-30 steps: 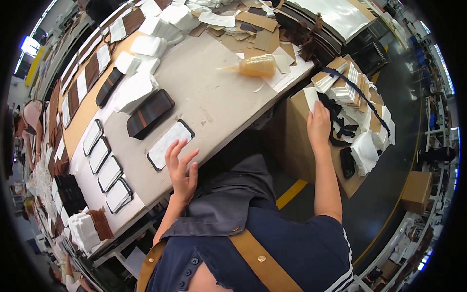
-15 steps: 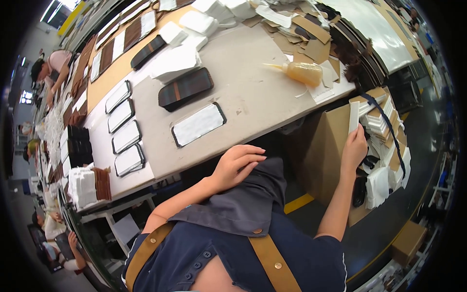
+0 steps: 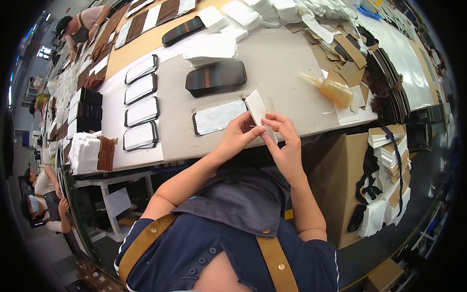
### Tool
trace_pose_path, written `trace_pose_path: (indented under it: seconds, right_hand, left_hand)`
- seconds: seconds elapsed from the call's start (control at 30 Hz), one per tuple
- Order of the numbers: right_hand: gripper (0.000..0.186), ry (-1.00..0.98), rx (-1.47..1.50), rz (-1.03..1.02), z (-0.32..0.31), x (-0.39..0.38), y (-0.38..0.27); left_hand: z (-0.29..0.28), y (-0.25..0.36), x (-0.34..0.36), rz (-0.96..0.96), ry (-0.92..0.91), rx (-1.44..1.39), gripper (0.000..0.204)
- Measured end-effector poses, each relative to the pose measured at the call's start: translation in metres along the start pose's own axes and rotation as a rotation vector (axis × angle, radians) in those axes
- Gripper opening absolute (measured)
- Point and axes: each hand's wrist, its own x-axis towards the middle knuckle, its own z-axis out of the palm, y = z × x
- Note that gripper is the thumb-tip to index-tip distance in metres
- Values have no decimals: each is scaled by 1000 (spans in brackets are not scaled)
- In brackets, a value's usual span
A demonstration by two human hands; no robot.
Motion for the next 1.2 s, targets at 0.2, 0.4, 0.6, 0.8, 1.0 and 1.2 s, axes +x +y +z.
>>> trace_pose_path:
  seconds: [0.2, 0.4, 0.6, 0.8, 1.0, 1.2]
  right_hand:
    - [37, -275, 658, 373, -10, 30, 18]
    - [16, -192, 621, 393, -7, 44, 21]
    - [16, 173, -210, -180, 0, 93, 47]
    - [20, 274, -272, 42, 43, 189, 128]
    - [21, 380, -764, -141, 56, 198, 126]
    - [25, -469, 397, 262, 25, 146, 36]
  left_hand:
    - [-20, 12, 16, -24, -81, -17, 48]
    - [-32, 10, 28, -74, -75, 19, 48]
    - [-51, 14, 29, -52, 46, -50, 51]
    - [-49, 21, 18, 22, 119, -72, 55]
    - [-54, 21, 13, 11, 115, -34, 51]
    - [-57, 20, 37, 51, 223, -89, 52]
